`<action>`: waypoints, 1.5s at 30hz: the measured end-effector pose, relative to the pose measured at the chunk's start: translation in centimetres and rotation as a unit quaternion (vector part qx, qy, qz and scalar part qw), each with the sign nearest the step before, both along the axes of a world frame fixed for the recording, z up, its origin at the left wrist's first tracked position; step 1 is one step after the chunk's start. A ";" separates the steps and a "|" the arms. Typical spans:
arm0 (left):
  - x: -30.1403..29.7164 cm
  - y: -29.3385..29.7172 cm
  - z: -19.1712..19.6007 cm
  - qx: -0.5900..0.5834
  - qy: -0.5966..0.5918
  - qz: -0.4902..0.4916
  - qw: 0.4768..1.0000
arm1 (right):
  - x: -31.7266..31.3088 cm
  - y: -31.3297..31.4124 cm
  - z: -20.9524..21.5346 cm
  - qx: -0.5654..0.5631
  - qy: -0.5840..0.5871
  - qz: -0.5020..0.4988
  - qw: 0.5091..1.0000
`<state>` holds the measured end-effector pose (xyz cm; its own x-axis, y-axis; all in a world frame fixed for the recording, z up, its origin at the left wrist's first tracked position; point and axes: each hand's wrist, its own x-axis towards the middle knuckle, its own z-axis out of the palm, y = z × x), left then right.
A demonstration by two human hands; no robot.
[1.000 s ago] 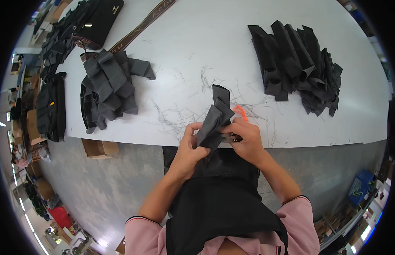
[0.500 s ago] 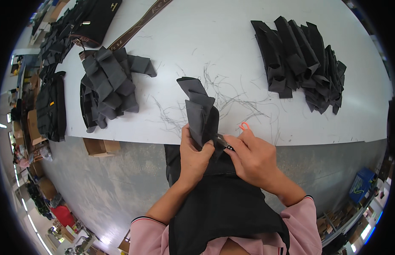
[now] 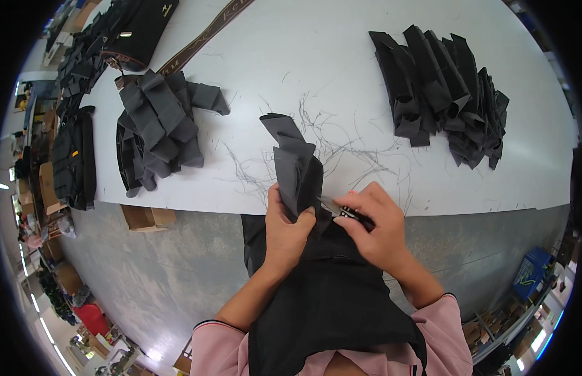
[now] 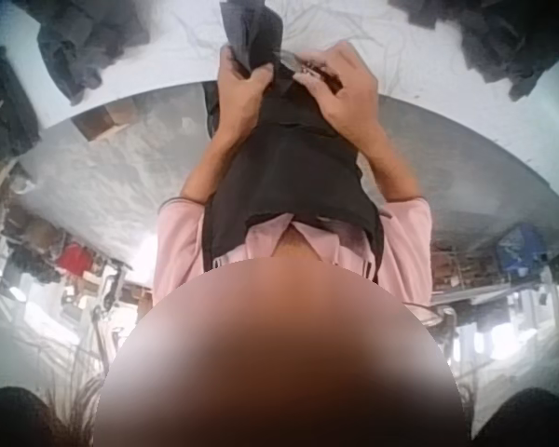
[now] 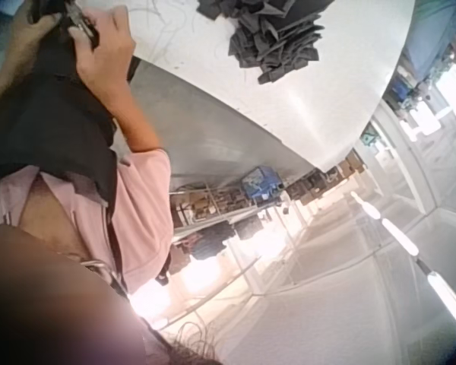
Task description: The recorder is using small snips to trim excess threads and finish the edges of sewn fabric components at a workbench.
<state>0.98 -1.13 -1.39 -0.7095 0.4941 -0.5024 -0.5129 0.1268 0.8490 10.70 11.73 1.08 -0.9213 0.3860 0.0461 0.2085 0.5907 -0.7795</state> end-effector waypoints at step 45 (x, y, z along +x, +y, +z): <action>-3.0 -0.6 -0.4 0.338 -0.254 0.015 0.906 | -0.7 -2.1 -1.4 -0.003 0.152 -0.023 0.988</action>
